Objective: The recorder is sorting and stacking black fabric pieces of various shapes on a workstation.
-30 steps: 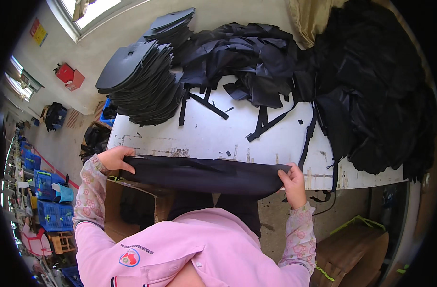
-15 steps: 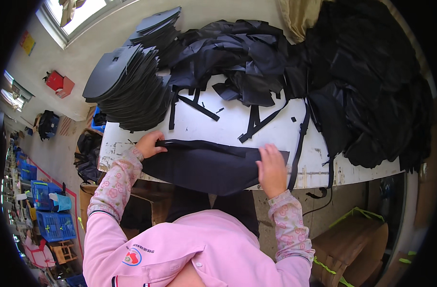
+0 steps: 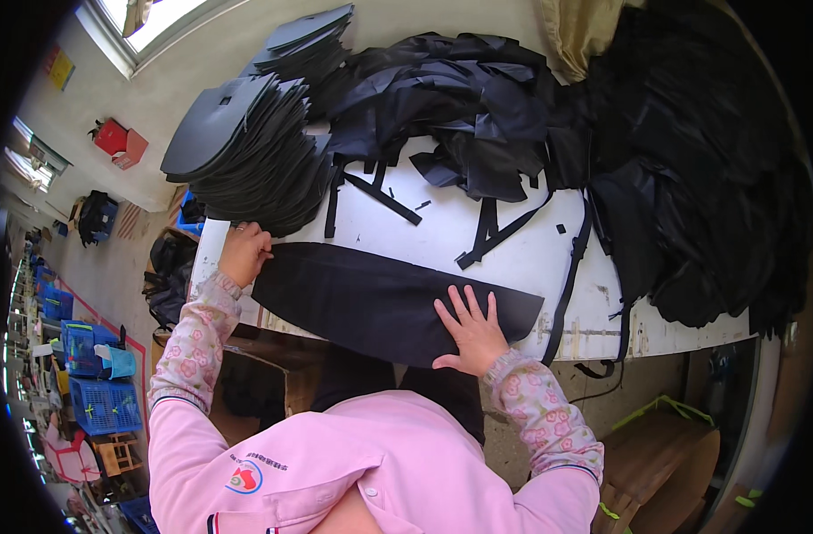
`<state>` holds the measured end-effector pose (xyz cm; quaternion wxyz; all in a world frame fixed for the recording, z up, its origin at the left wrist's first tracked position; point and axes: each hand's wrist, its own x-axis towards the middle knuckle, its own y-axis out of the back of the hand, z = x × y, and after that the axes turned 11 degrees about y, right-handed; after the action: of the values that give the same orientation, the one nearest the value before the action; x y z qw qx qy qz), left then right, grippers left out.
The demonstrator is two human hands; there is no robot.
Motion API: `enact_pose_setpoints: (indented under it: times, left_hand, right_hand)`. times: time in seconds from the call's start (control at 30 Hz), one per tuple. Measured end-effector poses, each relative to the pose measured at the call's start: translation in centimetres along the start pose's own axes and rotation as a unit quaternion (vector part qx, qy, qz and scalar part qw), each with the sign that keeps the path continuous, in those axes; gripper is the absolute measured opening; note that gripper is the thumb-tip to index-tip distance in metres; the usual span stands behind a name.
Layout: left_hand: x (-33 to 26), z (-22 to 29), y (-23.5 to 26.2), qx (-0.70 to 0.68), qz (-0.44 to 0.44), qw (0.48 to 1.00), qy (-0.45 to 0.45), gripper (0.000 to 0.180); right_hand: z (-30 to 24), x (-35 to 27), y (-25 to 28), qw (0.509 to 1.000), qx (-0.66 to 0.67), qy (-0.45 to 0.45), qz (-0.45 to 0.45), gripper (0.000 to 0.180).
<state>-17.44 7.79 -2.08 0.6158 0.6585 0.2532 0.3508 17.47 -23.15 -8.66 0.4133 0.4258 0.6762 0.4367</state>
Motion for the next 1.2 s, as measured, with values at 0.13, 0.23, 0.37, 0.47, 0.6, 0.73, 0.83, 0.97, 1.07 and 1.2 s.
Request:
enact_pose_setpoints:
  times: [0.13, 0.23, 0.37, 0.47, 0.6, 0.73, 0.83, 0.97, 1.07, 1.2]
  left_hand:
    - [-1.2, 1.1, -2.7, -0.123, 0.074, 0.970, 0.195, 0.010]
    - [-2.6, -0.2, -8.0, -0.369, 0.092, 0.878, 0.291, 0.017]
    - [-3.7, 1.7, -8.8, -0.757, 0.135, 0.549, 0.328, 0.024]
    - [-3.3, 5.3, -5.8, -0.773, 0.205, 0.515, 0.308, 0.024]
    - [-4.7, 7.6, -4.1, -0.679, 0.289, 0.631, 0.241, 0.024]
    - [-5.2, 11.4, -3.0, -0.534, 0.257, 0.797, 0.111, 0.011]
    - [-4.5, 15.9, -2.0, -0.430, 0.232, 0.873, -0.004, 0.018]
    - [-5.0, 18.4, -1.8, -0.441, 0.133, 0.883, -0.089, 0.019]
    - [-3.7, 16.2, 2.4, -0.398, 0.100, 0.901, -0.142, 0.017]
    - [2.2, 6.1, 13.3, -0.146, 0.349, 0.925, -0.047, 0.041]
  right_hand:
    - [-0.1, -0.2, -0.3, 1.000, -0.011, 0.003, -0.001, 0.112]
    - [-0.1, -0.1, -0.4, 1.000, -0.014, 0.014, 0.013, 0.111]
    - [0.6, -0.6, -0.4, 0.999, 0.035, 0.031, 0.014, 0.109]
    - [3.3, -1.2, 0.3, 0.967, 0.245, 0.042, 0.057, 0.099]
    - [4.9, -0.8, 3.9, 0.896, 0.379, -0.025, 0.231, 0.050]
    - [4.8, 1.6, 5.8, 0.853, 0.461, -0.092, 0.229, 0.037]
    - [0.7, 6.1, 7.4, 0.850, 0.409, 0.064, 0.324, 0.027]
    - [-3.9, 10.9, 6.2, 0.803, 0.488, 0.141, 0.312, 0.023]
    - [-4.0, 11.4, 5.8, 0.767, 0.573, 0.075, 0.280, 0.021]
    - [-1.5, 9.8, 6.0, 0.731, 0.629, 0.068, 0.255, 0.020]
